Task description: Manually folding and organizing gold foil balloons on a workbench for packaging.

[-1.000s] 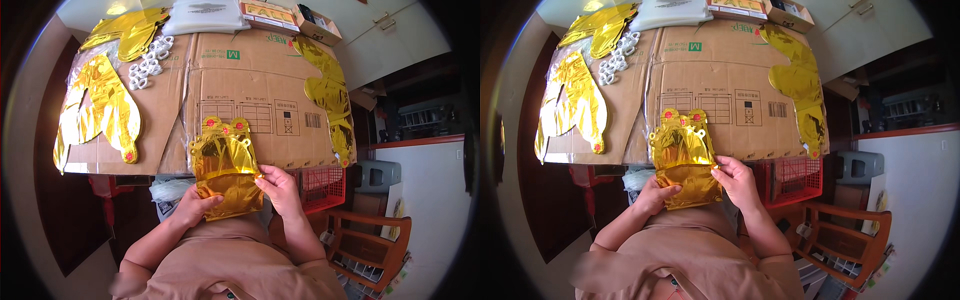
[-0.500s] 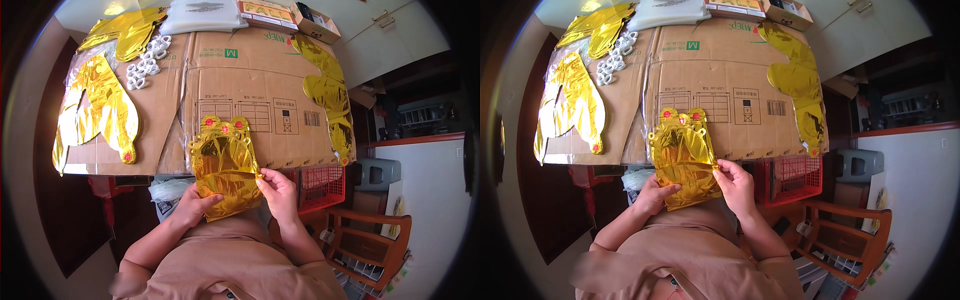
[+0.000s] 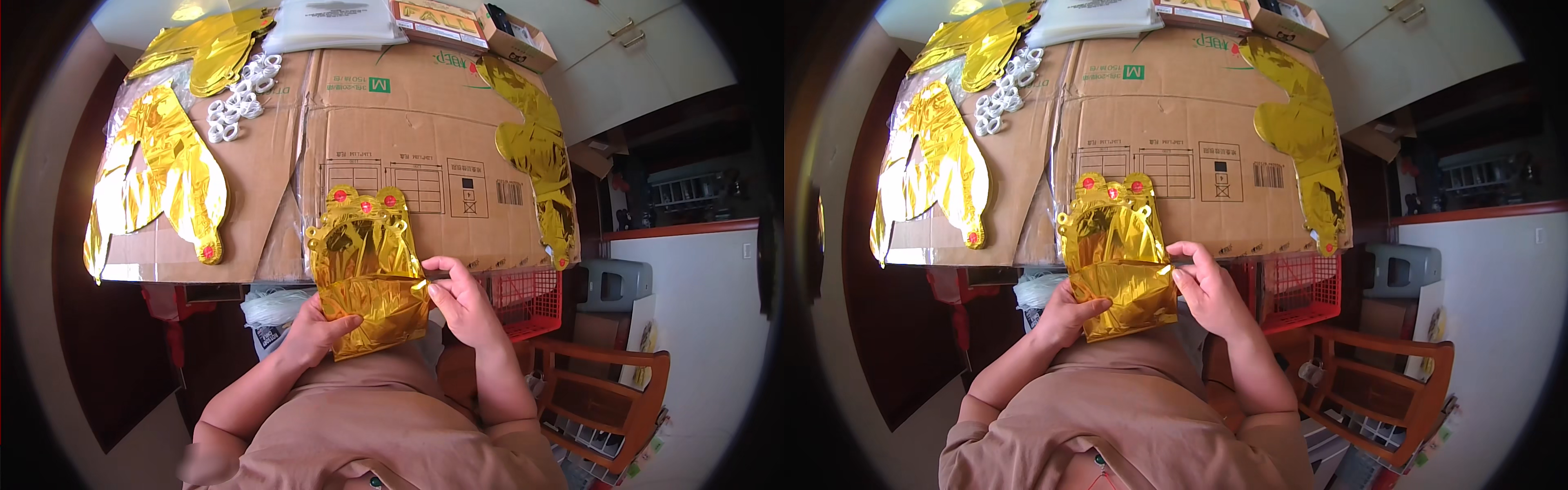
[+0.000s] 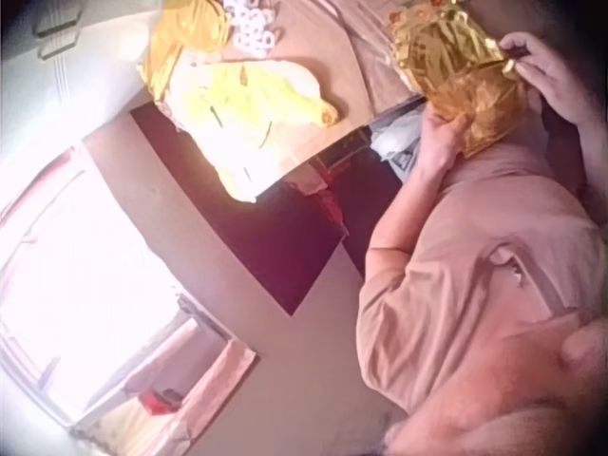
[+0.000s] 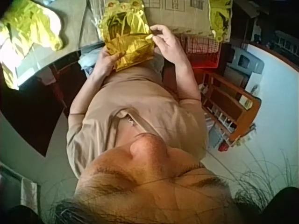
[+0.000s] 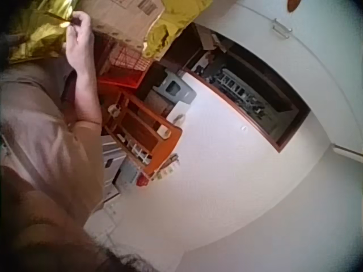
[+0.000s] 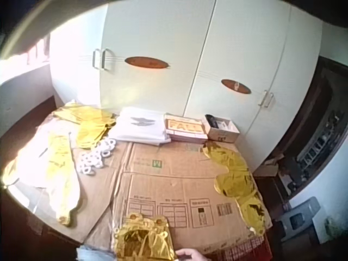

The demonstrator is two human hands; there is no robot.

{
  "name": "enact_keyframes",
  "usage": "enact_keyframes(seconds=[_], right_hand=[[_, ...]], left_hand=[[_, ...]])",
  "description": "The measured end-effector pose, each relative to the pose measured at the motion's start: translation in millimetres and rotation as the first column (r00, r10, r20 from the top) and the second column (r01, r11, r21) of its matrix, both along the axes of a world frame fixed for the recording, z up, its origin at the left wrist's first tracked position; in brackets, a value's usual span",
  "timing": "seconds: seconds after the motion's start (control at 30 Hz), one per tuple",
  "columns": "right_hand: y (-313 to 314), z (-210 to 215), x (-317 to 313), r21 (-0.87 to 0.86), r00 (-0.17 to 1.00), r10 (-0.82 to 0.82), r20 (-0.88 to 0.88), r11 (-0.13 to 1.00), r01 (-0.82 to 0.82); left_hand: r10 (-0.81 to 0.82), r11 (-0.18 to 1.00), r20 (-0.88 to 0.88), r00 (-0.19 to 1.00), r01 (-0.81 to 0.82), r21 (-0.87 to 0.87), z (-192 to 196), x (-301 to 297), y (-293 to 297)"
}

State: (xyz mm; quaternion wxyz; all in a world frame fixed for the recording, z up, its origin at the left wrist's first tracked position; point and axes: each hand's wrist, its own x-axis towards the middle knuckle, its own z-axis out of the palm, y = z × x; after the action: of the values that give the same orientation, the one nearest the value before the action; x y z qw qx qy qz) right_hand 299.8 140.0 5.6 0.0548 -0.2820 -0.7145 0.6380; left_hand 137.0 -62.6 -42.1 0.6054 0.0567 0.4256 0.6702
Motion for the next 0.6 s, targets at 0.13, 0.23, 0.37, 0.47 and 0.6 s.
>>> enact_keyframes(seconds=[0.13,0.23,0.37,0.47,0.6], right_hand=[[19.4,0.6,-3.0,-0.073,0.979,0.202,0.015,0.977,-0.201],[22.4,9.8,-10.0,-0.106,0.983,0.185,-0.012,0.977,-0.185],[22.7,1.0,-15.0,-0.141,0.984,0.176,-0.014,0.974,-0.176],[16.2,-2.7,-21.3,-0.224,0.993,0.114,-0.014,0.968,-0.114],[13.0,-6.9,-27.8,-0.315,0.998,0.068,0.001,0.947,-0.064]], left_hand=[[-0.058,0.998,-0.065,0.996,0.056,-0.032,2.4,-12.5,0.8],[-0.05,0.999,0.045,0.998,0.05,0.003,11.7,-21.1,1.8],[-0.093,0.989,0.094,0.991,0.103,-0.108,-10.2,-29.5,-9.2],[-0.03,0.983,0.216,0.976,0.068,-0.172,-11.0,-33.4,-11.8],[0.113,0.969,0.578,0.808,-0.217,0.114,-13.5,-27.8,-25.7]])
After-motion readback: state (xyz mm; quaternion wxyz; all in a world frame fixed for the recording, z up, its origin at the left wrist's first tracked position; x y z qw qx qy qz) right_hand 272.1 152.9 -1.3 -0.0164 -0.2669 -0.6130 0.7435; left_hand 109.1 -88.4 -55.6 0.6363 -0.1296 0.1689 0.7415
